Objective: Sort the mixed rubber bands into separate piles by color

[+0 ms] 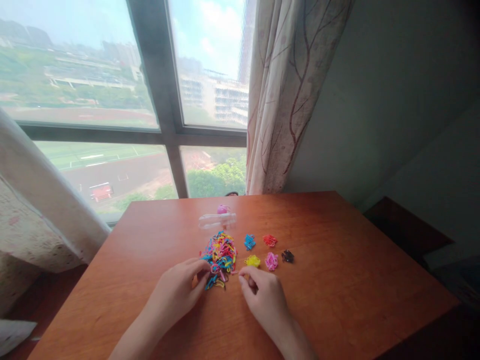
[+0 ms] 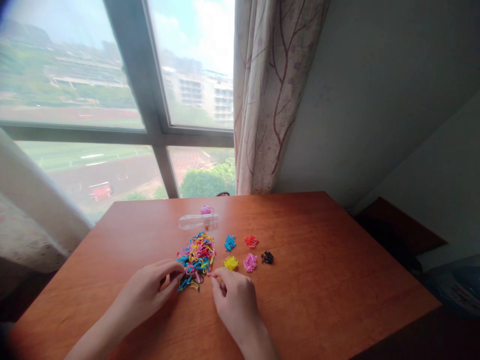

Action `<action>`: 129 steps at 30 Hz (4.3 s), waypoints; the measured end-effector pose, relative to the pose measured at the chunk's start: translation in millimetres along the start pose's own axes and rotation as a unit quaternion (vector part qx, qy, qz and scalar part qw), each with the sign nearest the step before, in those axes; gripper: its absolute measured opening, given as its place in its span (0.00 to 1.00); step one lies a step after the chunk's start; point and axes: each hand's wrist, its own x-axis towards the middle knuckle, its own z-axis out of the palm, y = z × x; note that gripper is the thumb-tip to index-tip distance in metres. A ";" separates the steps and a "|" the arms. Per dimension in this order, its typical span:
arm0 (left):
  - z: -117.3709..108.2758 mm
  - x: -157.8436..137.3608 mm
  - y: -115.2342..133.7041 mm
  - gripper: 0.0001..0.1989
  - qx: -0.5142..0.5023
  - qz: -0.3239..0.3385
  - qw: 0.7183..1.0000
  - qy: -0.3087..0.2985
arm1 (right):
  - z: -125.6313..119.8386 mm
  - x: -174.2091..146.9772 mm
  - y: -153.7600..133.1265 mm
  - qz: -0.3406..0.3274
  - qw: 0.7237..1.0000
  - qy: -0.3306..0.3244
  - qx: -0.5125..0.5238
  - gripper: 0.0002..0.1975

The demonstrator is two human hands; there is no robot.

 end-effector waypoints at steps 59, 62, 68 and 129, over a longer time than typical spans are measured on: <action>11.9 100.4 56.0 0.10 0.160 0.056 0.985 -0.036 | 24.8 -4.4 -15.8 0.008 0.992 -0.090 -0.091 0.03; 17.9 111.4 58.8 0.10 0.168 0.059 0.983 -0.045 | 23.4 -4.0 -17.8 0.020 0.992 -0.095 -0.079 0.03; 23.2 121.0 55.8 0.07 0.166 0.061 0.983 -0.049 | 22.1 -3.6 -18.8 0.020 0.991 -0.098 -0.093 0.04; 4.3 3.2 -11.2 0.13 -0.002 -0.009 0.997 0.072 | -55.3 -17.4 107.7 0.054 0.931 0.156 -0.324 0.22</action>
